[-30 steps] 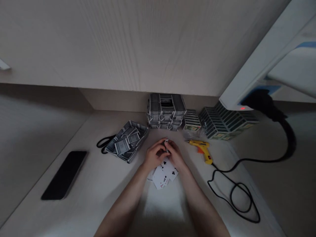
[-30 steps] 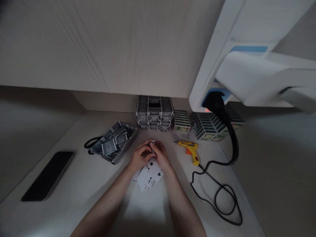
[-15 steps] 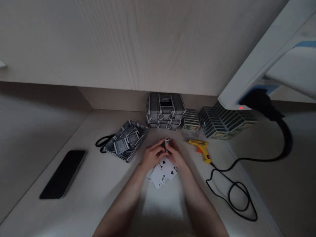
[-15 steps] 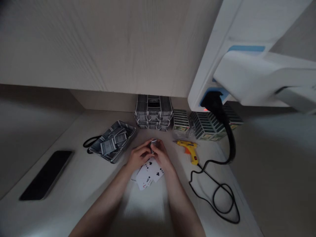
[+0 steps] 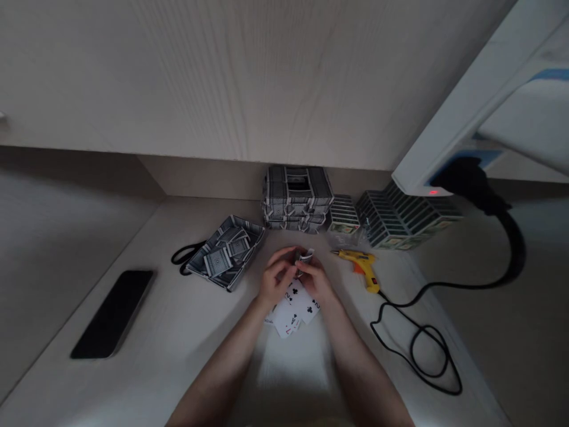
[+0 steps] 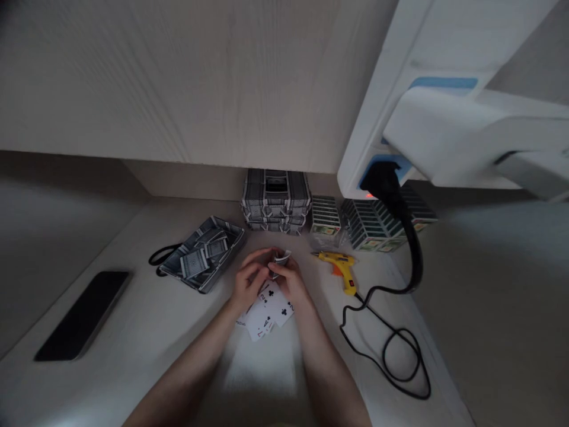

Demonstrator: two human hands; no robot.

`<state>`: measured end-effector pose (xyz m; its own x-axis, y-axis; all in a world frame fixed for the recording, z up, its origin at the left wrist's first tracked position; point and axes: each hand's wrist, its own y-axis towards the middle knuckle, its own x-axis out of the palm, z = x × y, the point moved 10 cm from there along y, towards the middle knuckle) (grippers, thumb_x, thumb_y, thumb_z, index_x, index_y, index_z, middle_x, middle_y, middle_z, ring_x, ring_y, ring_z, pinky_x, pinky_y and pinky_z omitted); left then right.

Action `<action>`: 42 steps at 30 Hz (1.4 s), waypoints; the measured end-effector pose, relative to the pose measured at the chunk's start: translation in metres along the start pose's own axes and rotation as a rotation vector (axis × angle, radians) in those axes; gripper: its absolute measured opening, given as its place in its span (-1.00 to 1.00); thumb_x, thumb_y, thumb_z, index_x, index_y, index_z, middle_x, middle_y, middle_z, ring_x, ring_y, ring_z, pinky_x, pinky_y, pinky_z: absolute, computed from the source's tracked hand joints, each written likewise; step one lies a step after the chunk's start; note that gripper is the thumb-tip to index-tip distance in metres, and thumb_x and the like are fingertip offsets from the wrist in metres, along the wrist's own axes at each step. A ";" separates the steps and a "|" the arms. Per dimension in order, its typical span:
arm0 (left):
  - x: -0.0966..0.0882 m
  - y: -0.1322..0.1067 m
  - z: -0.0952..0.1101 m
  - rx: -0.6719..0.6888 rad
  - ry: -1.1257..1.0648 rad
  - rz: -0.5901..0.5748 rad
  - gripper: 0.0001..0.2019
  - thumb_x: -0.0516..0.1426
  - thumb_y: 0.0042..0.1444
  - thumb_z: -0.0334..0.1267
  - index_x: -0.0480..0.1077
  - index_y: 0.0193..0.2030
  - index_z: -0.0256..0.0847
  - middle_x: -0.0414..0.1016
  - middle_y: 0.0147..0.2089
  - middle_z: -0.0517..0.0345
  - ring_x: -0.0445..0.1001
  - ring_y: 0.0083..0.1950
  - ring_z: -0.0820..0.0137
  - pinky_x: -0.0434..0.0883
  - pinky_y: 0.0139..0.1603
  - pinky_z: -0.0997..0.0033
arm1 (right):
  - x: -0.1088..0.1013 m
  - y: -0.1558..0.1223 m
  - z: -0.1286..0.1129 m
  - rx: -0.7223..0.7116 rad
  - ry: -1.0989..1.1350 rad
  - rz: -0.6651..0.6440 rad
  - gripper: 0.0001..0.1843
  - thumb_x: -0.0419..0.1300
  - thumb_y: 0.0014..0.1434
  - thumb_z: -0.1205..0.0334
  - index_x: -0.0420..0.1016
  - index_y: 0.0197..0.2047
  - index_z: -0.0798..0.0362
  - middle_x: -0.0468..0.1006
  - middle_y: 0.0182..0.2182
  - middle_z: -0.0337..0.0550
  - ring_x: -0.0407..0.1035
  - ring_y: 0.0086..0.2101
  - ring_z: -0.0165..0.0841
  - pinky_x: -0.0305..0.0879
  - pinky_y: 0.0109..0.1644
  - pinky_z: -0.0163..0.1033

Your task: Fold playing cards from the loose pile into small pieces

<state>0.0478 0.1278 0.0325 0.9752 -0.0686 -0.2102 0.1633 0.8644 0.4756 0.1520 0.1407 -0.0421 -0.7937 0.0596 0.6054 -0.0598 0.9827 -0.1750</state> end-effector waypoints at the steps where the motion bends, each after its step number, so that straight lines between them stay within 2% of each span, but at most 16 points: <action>1: -0.008 0.001 -0.011 -0.075 0.013 0.087 -0.73 0.03 0.12 -0.16 0.35 -0.52 -0.26 0.43 -0.10 -0.04 0.40 -0.04 0.32 0.33 -0.01 0.28 | -0.001 0.000 -0.003 -0.047 -0.039 0.026 -0.52 0.35 -0.24 0.30 0.43 -0.16 -0.05 0.49 -0.34 -0.28 0.38 -0.34 -0.37 0.33 -0.26 -0.25; 2: -0.017 0.000 -0.025 -0.177 0.018 0.181 -0.70 0.01 0.13 -0.13 0.33 -0.51 -0.25 0.44 -0.21 0.00 0.42 -0.15 0.35 0.36 -0.11 0.32 | -0.004 0.000 -0.008 -0.107 -0.096 0.068 -0.47 0.36 -0.27 0.30 0.41 -0.13 -0.05 0.48 -0.33 -0.28 0.37 -0.32 -0.35 0.32 -0.24 -0.23; 3: -0.020 -0.001 -0.039 -0.278 -0.007 0.214 -0.70 0.00 0.13 -0.09 0.32 -0.49 -0.25 0.43 -0.30 0.06 0.42 -0.25 0.39 0.37 -0.20 0.36 | -0.006 -0.001 -0.012 -0.168 -0.163 0.107 -0.41 0.38 -0.30 0.30 0.39 -0.11 -0.05 0.48 -0.30 -0.27 0.37 -0.30 -0.33 0.32 -0.21 -0.21; 5: -0.010 -0.001 -0.063 -0.439 -0.114 0.135 -0.69 -0.01 0.12 -0.03 0.31 -0.41 -0.24 0.38 -0.46 0.18 0.39 -0.40 0.43 0.36 -0.34 0.41 | -0.008 -0.004 -0.021 -0.282 -0.300 0.159 -0.32 0.41 -0.37 0.29 0.36 -0.09 -0.04 0.46 -0.25 -0.23 0.36 -0.23 -0.30 0.30 -0.13 -0.17; 6: -0.004 0.001 -0.067 -0.467 -0.147 0.075 -0.70 0.01 0.10 -0.02 0.31 -0.37 -0.25 0.38 -0.45 0.20 0.39 -0.40 0.44 0.35 -0.34 0.42 | -0.007 -0.004 -0.023 -0.319 -0.354 0.161 -0.30 0.42 -0.39 0.28 0.35 -0.08 -0.03 0.45 -0.22 -0.21 0.35 -0.21 -0.29 0.28 -0.09 -0.16; 10: 0.011 0.008 -0.062 -0.464 -0.182 -0.132 -0.71 0.13 0.00 -0.06 0.36 -0.29 -0.27 0.45 -0.31 0.14 0.42 -0.25 0.40 0.33 -0.21 0.42 | -0.004 -0.003 -0.023 -0.347 -0.450 0.124 -0.31 0.40 -0.34 0.21 0.33 -0.05 -0.02 0.44 -0.21 -0.17 0.34 -0.18 -0.27 0.26 -0.06 -0.13; 14: 0.018 0.008 -0.054 -0.535 -0.294 -0.259 -0.68 0.18 -0.04 -0.12 0.38 -0.19 -0.28 0.47 -0.19 0.08 0.42 -0.15 0.36 0.32 -0.11 0.40 | 0.000 -0.002 -0.022 -0.358 -0.497 0.084 -0.31 0.40 -0.32 0.19 0.32 -0.05 -0.01 0.42 -0.19 -0.15 0.34 -0.16 -0.26 0.26 -0.04 -0.12; 21: 0.017 0.005 -0.060 -0.628 -0.459 -0.270 -0.67 0.23 -0.10 -0.18 0.40 -0.18 -0.30 0.46 -0.18 0.07 0.40 -0.16 0.37 0.29 -0.08 0.38 | 0.007 -0.006 -0.026 -0.478 -0.640 0.083 -0.32 0.36 -0.21 0.14 0.26 0.02 -0.02 0.41 -0.12 -0.10 0.33 -0.12 -0.25 0.25 0.00 -0.08; 27: 0.025 -0.007 -0.072 -0.759 -0.667 -0.303 -0.70 0.24 -0.11 -0.19 0.41 -0.24 -0.29 0.46 -0.25 0.12 0.41 -0.24 0.43 0.31 -0.19 0.43 | 0.020 -0.023 -0.043 -0.654 -0.919 0.153 -0.40 0.29 -0.10 0.15 0.28 0.05 -0.03 0.38 -0.08 -0.06 0.28 -0.06 -0.22 0.22 0.03 -0.04; 30: 0.026 -0.007 -0.069 -0.744 -0.763 -0.307 -0.67 0.28 -0.17 -0.21 0.42 -0.22 -0.27 0.47 -0.23 0.09 0.42 -0.19 0.39 0.34 -0.14 0.40 | 0.028 -0.031 -0.051 -0.745 -1.039 0.162 -0.40 0.28 -0.07 0.15 0.28 0.08 -0.06 0.35 -0.04 -0.04 0.23 -0.01 -0.19 0.18 0.06 -0.01; 33: 0.026 -0.005 -0.066 -0.719 -0.805 -0.297 -0.62 0.30 -0.20 -0.20 0.42 -0.19 -0.25 0.48 -0.18 0.05 0.43 -0.14 0.34 0.36 -0.09 0.34 | 0.031 -0.035 -0.052 -0.775 -1.096 0.165 -0.41 0.26 -0.05 0.17 0.28 0.10 -0.09 0.35 -0.02 -0.04 0.20 0.02 -0.16 0.16 0.09 0.03; 37: 0.029 -0.007 -0.066 -0.722 -0.814 -0.302 -0.53 0.31 -0.21 -0.16 0.39 -0.11 -0.22 0.46 -0.09 -0.03 0.44 -0.08 0.28 0.36 -0.05 0.29 | 0.028 -0.039 -0.050 -0.788 -1.110 0.211 -0.48 0.22 -0.01 0.20 0.33 0.07 -0.10 0.39 -0.06 -0.05 0.23 -0.01 -0.16 0.16 0.08 0.05; 42: 0.030 -0.004 -0.063 -0.698 -0.798 -0.350 -0.52 0.30 -0.20 -0.16 0.40 -0.09 -0.26 0.47 -0.10 -0.06 0.44 -0.06 0.26 0.34 -0.01 0.26 | 0.028 -0.041 -0.050 -0.813 -1.085 0.226 -0.48 0.23 0.00 0.18 0.33 0.07 -0.08 0.40 -0.08 -0.04 0.26 -0.05 -0.19 0.22 0.04 -0.01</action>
<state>0.0670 0.1539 -0.0300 0.7491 -0.4464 0.4895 0.5726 0.8078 -0.1398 0.1627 0.1108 0.0203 -0.8319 0.4338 -0.3460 0.2021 0.8176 0.5392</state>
